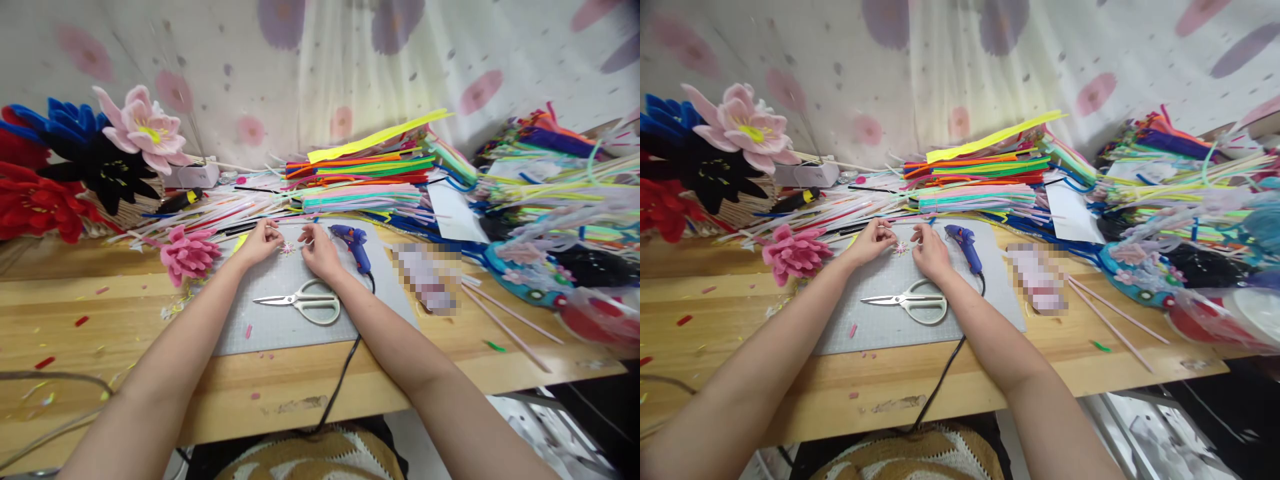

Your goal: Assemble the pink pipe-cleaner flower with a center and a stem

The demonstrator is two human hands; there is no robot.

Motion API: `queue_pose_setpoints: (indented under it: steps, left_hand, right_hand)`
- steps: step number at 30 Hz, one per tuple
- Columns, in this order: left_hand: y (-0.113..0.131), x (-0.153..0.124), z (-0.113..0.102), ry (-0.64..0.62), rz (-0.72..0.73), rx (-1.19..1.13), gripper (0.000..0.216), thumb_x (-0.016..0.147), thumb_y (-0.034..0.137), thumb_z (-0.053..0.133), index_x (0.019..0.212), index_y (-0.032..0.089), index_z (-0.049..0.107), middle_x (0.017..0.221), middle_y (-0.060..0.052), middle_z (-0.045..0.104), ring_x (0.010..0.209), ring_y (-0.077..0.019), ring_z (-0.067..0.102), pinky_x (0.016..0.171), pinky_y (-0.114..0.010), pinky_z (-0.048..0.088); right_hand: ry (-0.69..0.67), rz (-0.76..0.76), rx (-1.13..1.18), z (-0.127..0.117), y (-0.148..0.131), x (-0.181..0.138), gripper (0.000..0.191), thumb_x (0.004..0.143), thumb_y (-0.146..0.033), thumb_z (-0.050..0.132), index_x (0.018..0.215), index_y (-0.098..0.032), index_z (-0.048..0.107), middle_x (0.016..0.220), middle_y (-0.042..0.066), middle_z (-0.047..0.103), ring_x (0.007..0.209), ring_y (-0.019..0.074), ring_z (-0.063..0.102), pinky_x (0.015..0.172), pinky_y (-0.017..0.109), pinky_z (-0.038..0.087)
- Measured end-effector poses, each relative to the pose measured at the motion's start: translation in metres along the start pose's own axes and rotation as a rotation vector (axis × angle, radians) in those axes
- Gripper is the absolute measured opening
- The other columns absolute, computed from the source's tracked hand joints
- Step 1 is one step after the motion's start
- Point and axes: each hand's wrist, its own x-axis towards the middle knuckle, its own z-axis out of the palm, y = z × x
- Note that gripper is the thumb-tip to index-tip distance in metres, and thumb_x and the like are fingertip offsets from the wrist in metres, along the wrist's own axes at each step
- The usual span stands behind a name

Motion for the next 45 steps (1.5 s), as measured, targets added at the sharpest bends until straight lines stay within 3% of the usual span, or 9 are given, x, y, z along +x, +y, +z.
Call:
queue_pose_setpoints:
  steps: [10,27,33,40,45]
  left_hand:
    - [-0.001,0.0,0.002,0.035,0.001,0.034,0.038,0.061,0.021,0.064,0.089,0.02,0.039,0.061,0.007,0.058,0.052,-0.008,0.047,0.055,-0.023,0.032]
    - [-0.003,-0.001,0.0,-0.004,0.02,0.152,0.036,0.064,0.022,0.062,0.093,0.02,0.039,0.063,0.006,0.059,0.052,-0.0089,0.048,0.054,-0.023,0.034]
    - [-0.005,0.0,-0.002,0.044,0.037,0.158,0.037,0.062,0.016,0.06,0.093,0.02,0.041,0.068,0.004,0.061,0.055,-0.0092,0.05,0.055,-0.023,0.035]
    - [-0.004,-0.001,-0.002,0.152,0.072,0.093,0.033,0.059,0.005,0.048,0.088,0.021,0.042,0.075,0.001,0.064,0.069,-0.0119,0.057,0.065,-0.026,0.04]
    - [0.006,-0.007,-0.002,0.142,0.149,0.131,0.038,0.055,0.002,0.043,0.088,0.021,0.043,0.082,0.0,0.064,0.073,-0.0127,0.055,0.072,-0.03,0.042]
  right_hand:
    - [-0.134,-0.153,-0.09,-0.003,-0.01,-0.001,0.057,0.062,-0.002,0.039,0.116,-0.019,0.041,0.105,0.001,0.064,0.106,0.0191,0.047,0.096,0.035,0.038]
    - [-0.197,-0.168,-0.171,-0.003,-0.013,-0.002,0.053,0.065,-0.002,0.042,0.115,-0.019,0.045,0.099,0.002,0.067,0.103,0.0212,0.047,0.094,0.035,0.038]
    - [-0.203,-0.155,-0.179,-0.003,-0.013,-0.003,0.054,0.065,-0.003,0.042,0.116,-0.02,0.045,0.101,0.003,0.065,0.104,0.021,0.047,0.093,0.036,0.039]
    - [-0.219,-0.163,-0.174,-0.003,-0.013,-0.004,0.054,0.065,-0.003,0.042,0.117,-0.02,0.045,0.101,0.002,0.065,0.104,0.0202,0.047,0.093,0.034,0.039]
    - [-0.215,-0.166,-0.171,-0.002,-0.013,-0.004,0.054,0.065,-0.003,0.042,0.117,-0.02,0.045,0.101,0.002,0.065,0.104,0.0196,0.047,0.092,0.033,0.039]
